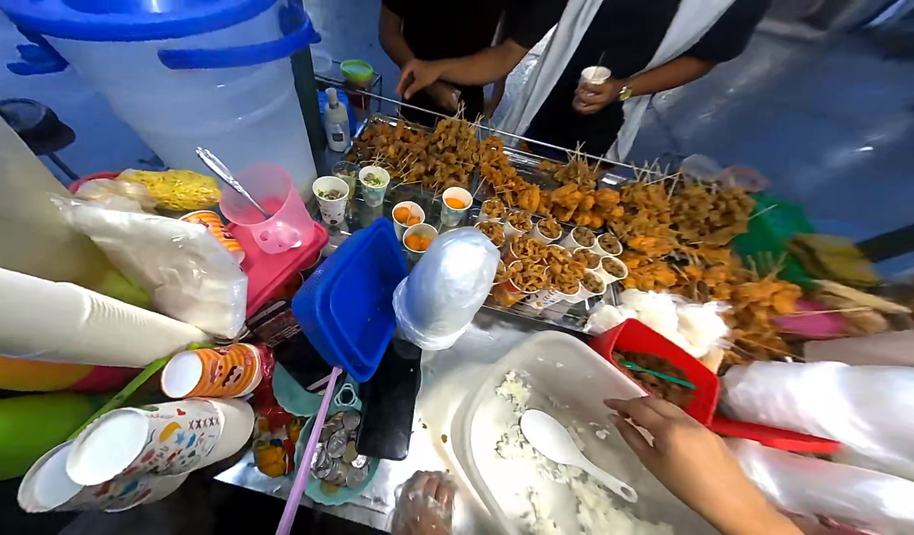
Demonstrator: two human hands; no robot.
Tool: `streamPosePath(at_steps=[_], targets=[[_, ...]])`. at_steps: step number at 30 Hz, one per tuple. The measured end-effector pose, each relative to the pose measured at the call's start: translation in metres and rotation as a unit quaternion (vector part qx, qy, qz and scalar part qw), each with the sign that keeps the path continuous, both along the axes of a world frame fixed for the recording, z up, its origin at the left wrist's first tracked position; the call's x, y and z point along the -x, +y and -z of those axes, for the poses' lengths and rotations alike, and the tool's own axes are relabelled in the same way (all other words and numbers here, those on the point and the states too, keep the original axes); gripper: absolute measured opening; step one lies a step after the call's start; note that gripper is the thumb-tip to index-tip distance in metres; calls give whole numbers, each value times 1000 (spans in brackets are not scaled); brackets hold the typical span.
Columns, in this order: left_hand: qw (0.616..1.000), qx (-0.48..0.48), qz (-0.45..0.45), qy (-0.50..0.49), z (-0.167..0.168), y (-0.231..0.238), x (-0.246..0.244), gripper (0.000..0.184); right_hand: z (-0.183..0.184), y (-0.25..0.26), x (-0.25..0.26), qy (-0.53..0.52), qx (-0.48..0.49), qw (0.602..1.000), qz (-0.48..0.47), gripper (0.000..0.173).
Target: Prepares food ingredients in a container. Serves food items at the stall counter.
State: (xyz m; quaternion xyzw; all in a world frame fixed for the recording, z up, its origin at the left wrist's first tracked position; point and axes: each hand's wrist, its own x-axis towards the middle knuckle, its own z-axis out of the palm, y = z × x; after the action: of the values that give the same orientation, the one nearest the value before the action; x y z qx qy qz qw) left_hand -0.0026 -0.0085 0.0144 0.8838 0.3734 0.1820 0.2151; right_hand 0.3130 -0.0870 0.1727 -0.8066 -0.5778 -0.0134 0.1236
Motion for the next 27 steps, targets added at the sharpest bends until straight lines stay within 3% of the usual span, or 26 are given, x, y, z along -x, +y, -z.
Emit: streamPosePath(at_steps=[4, 7, 9, 11, 14, 15, 18, 22, 25, 27], targets=[[998, 55, -24, 29, -6, -4, -2, 22, 4, -25, -4, -24, -33, 999, -19, 25], [969, 211, -92, 92, -42, -3, -15, 31, 0, -44, -3, -30, -65, 996, -45, 24], [948, 264, -169, 55, -43, -9, -19, 35, -3, -60, -2, -43, -88, 994, -55, 25], [952, 205, -225, 12, -22, -24, -17, 35, -8, -83, -3, -44, -105, 992, -57, 25], [981, 64, -150, 102, -21, -65, -4, 38, -9, -130, -11, -51, -151, 986, -52, 26], [986, 15, -122, 110, -6, -81, 4, 41, -7, -150, -15, -53, -166, 984, -45, 26], [989, 35, -93, 106, 14, -132, 18, 57, 2, -210, -28, -73, -221, 972, -17, 26], [967, 133, -120, 181, -14, -189, 26, 61, 13, -285, -43, -70, -266, 961, 32, 26], [981, 50, -166, 88, -11, -220, 38, 64, 18, -330, -51, -59, -288, 953, 66, 25], [973, 41, -171, 148, -34, -227, 41, 73, 22, -349, -53, -52, -307, 947, 82, 25]])
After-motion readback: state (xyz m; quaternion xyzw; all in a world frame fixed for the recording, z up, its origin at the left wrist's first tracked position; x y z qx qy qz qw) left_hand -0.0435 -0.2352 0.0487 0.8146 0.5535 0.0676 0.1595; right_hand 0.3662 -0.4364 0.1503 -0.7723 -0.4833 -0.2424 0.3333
